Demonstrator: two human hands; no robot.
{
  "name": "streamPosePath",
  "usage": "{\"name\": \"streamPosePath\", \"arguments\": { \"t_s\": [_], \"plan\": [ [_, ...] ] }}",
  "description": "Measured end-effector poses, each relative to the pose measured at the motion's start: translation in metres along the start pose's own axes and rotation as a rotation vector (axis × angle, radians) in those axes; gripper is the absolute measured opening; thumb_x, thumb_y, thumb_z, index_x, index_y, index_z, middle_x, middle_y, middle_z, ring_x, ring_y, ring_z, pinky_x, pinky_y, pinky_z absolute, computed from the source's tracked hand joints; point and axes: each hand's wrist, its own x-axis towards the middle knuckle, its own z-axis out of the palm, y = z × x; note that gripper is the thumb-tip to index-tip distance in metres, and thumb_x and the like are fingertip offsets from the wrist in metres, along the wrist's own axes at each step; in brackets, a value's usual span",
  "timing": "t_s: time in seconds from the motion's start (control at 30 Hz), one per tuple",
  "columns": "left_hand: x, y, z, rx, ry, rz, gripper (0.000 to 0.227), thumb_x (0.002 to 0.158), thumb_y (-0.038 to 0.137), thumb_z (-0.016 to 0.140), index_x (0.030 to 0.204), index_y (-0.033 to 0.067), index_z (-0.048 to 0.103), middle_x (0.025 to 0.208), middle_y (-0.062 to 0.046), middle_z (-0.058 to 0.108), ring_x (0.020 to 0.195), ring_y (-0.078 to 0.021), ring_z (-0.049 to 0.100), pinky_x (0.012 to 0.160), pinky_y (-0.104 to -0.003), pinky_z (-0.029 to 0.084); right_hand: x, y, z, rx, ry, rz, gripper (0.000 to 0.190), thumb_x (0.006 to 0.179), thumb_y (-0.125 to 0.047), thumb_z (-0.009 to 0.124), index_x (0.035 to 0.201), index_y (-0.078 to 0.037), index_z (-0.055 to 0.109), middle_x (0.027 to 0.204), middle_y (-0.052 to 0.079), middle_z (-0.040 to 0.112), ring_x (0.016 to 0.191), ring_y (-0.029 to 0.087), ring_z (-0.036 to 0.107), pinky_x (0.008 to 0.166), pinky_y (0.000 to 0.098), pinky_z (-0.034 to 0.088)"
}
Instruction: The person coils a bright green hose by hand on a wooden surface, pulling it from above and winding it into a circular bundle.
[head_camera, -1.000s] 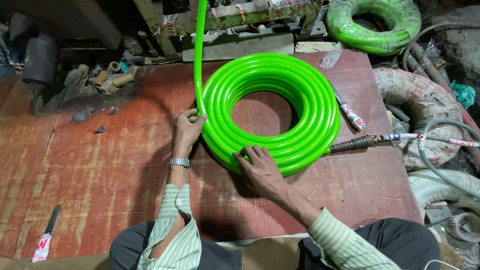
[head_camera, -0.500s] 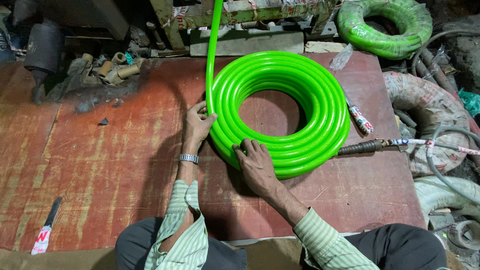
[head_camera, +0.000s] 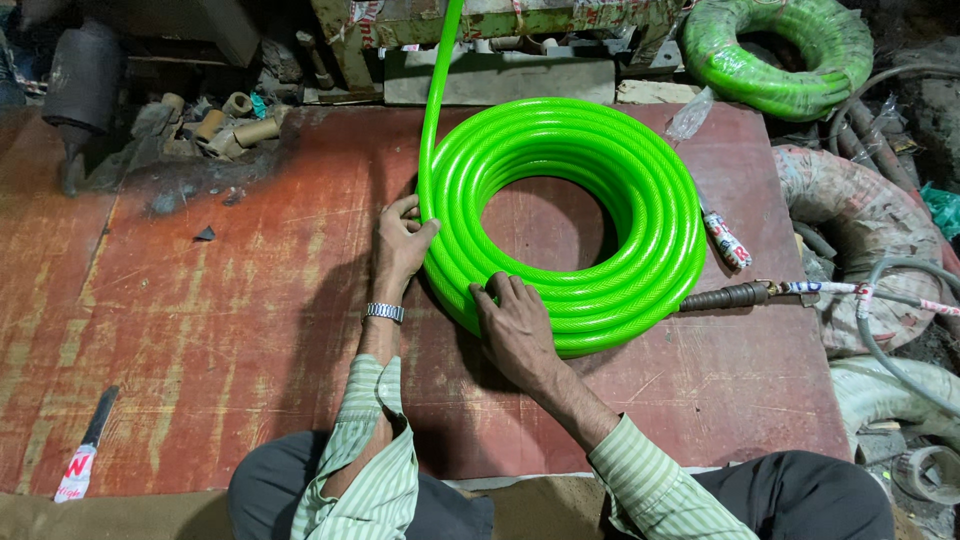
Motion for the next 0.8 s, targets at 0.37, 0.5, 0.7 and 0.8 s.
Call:
{"name": "streamPosePath", "arguments": {
  "t_s": [0.37,0.5,0.7,0.8],
  "plan": [
    [-0.010,0.020,-0.006,0.006,-0.016,0.016,0.068,0.077,0.014,0.078,0.138,-0.0060,0.056,0.109,-0.015,0.061,0.090,-0.0195,0.066,0.078,-0.030,0.057,0.009,-0.001,-0.013,0.072,-0.039,0.042,0.031,0.084,-0.014,0.068,0.115,-0.012,0.072,0.098,0.010,0.052,0.088,0.030,0.061,0.071,0.0407,0.051],
    [-0.001,0.011,-0.003,-0.203,-0.019,0.005,0.084,0.072,0.010,0.079,0.148,-0.0061,0.046,0.104,-0.004,0.056,0.086,-0.0072,0.054,0.076,-0.017,0.053,0.023,0.024,0.015,0.286,-0.099,0.169,0.026,0.087,-0.031,0.072,0.110,-0.019,0.074,0.102,0.010,0.056,0.085,0.039,0.066,0.068,0.0517,0.055],
    [-0.022,0.065,-0.023,-0.217,-0.201,0.266,0.068,0.076,0.003,0.070,0.141,0.0201,0.064,0.123,-0.009,0.056,0.108,-0.0182,0.058,0.097,-0.042,0.054,0.087,0.045,0.006,1.257,0.082,0.488,0.039,0.089,-0.022,0.079,0.122,-0.003,0.071,0.104,0.020,0.074,0.082,0.021,0.069,0.059,0.0264,0.056],
    [-0.024,0.091,-0.030,-0.173,-0.328,0.321,0.064,0.079,-0.006,0.065,0.138,0.0201,0.067,0.126,-0.010,0.060,0.114,-0.0226,0.059,0.098,-0.043,0.054,0.129,0.056,-0.010,1.868,0.209,0.681,0.048,0.086,-0.016,0.080,0.128,-0.003,0.060,0.110,0.016,0.066,0.096,0.032,0.069,0.077,0.0431,0.061]
  ]
}}
